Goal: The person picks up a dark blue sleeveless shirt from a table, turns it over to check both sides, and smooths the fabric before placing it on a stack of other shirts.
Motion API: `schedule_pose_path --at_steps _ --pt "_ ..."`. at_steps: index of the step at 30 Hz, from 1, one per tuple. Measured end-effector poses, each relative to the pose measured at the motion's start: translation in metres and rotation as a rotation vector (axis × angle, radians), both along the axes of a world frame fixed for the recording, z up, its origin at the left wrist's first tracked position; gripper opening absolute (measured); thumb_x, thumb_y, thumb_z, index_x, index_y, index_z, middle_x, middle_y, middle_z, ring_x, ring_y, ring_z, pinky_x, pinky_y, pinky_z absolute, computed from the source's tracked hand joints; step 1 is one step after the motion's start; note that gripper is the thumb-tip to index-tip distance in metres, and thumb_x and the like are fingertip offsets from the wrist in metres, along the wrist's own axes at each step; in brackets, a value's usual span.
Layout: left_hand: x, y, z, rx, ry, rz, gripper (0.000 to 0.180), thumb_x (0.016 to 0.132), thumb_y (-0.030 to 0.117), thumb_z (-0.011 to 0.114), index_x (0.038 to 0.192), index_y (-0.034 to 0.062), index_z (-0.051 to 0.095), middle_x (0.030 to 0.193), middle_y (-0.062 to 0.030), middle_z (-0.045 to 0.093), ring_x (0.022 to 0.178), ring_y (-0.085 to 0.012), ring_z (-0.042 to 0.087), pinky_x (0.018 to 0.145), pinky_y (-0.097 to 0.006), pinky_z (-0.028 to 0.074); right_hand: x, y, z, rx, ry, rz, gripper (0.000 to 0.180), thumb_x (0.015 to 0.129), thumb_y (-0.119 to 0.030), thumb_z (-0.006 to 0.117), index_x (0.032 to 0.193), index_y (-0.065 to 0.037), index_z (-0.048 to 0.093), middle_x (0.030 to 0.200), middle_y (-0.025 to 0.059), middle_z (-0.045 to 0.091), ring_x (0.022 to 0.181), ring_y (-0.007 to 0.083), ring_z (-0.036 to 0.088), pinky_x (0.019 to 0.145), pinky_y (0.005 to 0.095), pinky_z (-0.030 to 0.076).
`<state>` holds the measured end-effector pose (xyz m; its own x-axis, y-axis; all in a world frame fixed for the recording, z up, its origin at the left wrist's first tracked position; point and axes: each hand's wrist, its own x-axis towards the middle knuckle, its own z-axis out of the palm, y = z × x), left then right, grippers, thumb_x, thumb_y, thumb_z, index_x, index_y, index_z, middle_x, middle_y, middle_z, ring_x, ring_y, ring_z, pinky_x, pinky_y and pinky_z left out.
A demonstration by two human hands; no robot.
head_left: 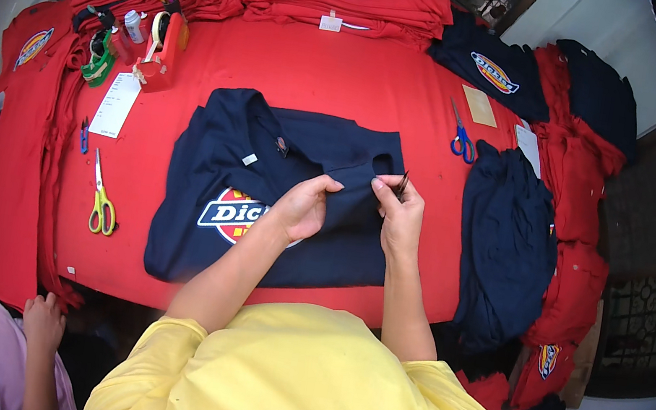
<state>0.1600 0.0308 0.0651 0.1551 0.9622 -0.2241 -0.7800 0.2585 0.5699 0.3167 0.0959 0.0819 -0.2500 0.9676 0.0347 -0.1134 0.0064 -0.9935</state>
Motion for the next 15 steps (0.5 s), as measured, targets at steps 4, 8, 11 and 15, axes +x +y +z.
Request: schedule_pose_path --at_steps 4,8,11,15 --pt "0.013 -0.006 0.021 -0.038 0.126 0.175 0.034 0.089 0.024 0.067 0.115 0.0058 0.057 0.119 -0.0021 0.057 0.118 -0.0117 0.047 0.102 -0.03 0.033 -0.003 -0.009 0.001 0.14 -0.165 0.05 0.01 0.083 -0.004 0.069 0.088 0.0 0.062 0.079 -0.0002 0.059 0.07 0.0049 0.052 0.062 0.0202 0.041" --pt "0.008 -0.005 0.008 0.009 0.186 0.162 0.032 0.085 0.02 0.072 0.111 0.0046 0.058 0.115 -0.0045 0.06 0.105 -0.014 0.057 0.094 -0.031 0.042 -0.007 -0.017 0.009 -0.079 0.046 0.11 0.006 0.086 -0.006 0.068 0.086 -0.003 0.063 0.069 -0.0003 0.058 0.055 0.0069 0.055 0.049 0.0196 0.038" --pt "0.005 -0.006 0.0 0.083 0.188 0.117 0.038 0.085 0.018 0.072 0.116 0.0036 0.054 0.111 -0.0061 0.061 0.1 -0.0147 0.059 0.091 -0.032 0.044 -0.003 -0.013 0.003 -0.157 0.162 0.16 0.004 0.089 -0.008 0.063 0.089 -0.004 0.062 0.071 0.0014 0.059 0.055 0.0096 0.059 0.048 0.0201 0.039" --pt "0.01 -0.012 0.015 -0.08 0.252 0.203 0.02 0.086 0.016 0.072 0.1 0.005 0.063 0.094 -0.0032 0.067 0.09 -0.011 0.061 0.083 -0.028 0.046 -0.009 -0.017 0.003 0.028 -0.069 0.109 0.006 0.092 -0.009 0.059 0.089 -0.003 0.059 0.07 0.0008 0.058 0.056 0.0076 0.055 0.049 0.0211 0.039"
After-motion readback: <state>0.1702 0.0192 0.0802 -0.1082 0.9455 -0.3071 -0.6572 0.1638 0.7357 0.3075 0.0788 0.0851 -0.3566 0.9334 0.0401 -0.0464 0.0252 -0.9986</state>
